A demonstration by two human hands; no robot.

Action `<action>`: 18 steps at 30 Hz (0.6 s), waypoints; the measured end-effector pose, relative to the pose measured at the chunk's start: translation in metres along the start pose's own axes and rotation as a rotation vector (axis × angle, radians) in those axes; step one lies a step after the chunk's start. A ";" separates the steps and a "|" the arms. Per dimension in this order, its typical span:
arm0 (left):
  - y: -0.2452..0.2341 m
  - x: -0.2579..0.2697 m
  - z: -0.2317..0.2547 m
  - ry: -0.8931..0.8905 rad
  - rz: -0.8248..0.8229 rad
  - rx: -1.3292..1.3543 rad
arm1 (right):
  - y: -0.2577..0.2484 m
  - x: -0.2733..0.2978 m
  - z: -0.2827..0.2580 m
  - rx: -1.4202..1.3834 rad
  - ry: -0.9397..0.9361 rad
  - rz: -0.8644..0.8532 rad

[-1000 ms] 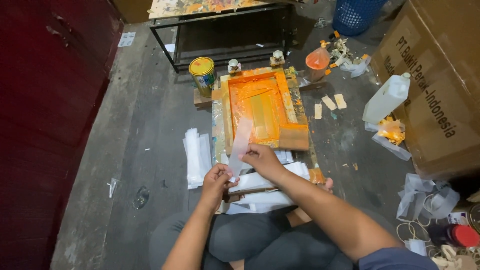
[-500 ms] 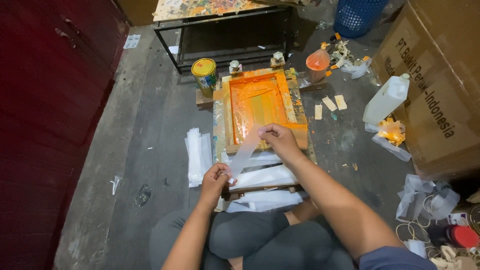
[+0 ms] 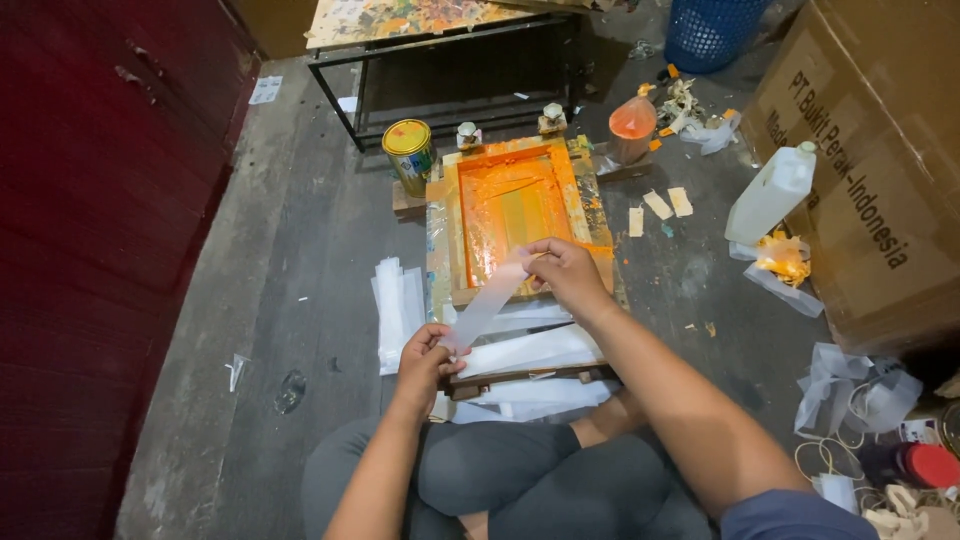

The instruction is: The person sits on the floor and uses a squeegee to spread orange ink across a screen printing frame. They repeatedly place translucent strips under the frame, pull them through the ink, and inspect them before stacking them aside.

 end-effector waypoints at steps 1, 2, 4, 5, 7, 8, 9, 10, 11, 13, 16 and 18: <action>-0.002 -0.002 -0.001 -0.001 -0.001 -0.001 | 0.000 0.003 -0.004 0.000 0.001 0.001; -0.004 -0.003 -0.002 -0.012 0.023 0.005 | 0.000 0.006 -0.009 0.000 -0.006 0.008; -0.009 -0.008 -0.006 -0.024 0.046 0.012 | -0.001 0.006 -0.013 0.001 -0.010 0.015; -0.012 -0.011 -0.008 -0.019 0.051 0.019 | -0.003 0.003 -0.013 0.036 -0.039 0.029; -0.016 -0.013 -0.011 -0.017 0.056 0.028 | -0.005 0.002 -0.012 0.072 -0.063 0.042; -0.017 -0.014 -0.010 -0.019 0.060 0.059 | -0.007 0.001 -0.012 0.106 -0.060 0.048; -0.018 -0.016 -0.009 -0.021 0.063 0.089 | -0.009 0.001 -0.013 0.139 -0.057 0.054; -0.015 -0.013 -0.004 -0.023 0.058 0.089 | -0.011 0.001 -0.011 0.141 -0.058 0.058; -0.012 -0.010 0.001 -0.025 0.066 0.125 | -0.012 0.002 -0.009 0.103 -0.040 0.071; -0.006 0.000 0.010 -0.032 0.078 0.170 | -0.014 -0.001 -0.002 0.073 -0.017 0.077; -0.004 0.003 0.016 -0.029 0.053 0.254 | -0.013 -0.008 0.007 -0.035 0.055 0.053; -0.011 -0.010 0.002 -0.047 0.023 0.299 | -0.013 -0.007 0.009 -0.059 0.094 0.056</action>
Point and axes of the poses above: each hand's wrist, its own x-axis away from the middle knuckle, its own y-axis out of the palm, z = x × y, the point moved 4 cm from there along -x, towards the middle knuckle, and after that the axes turned 1 degree about -y, right-handed, at the moved point
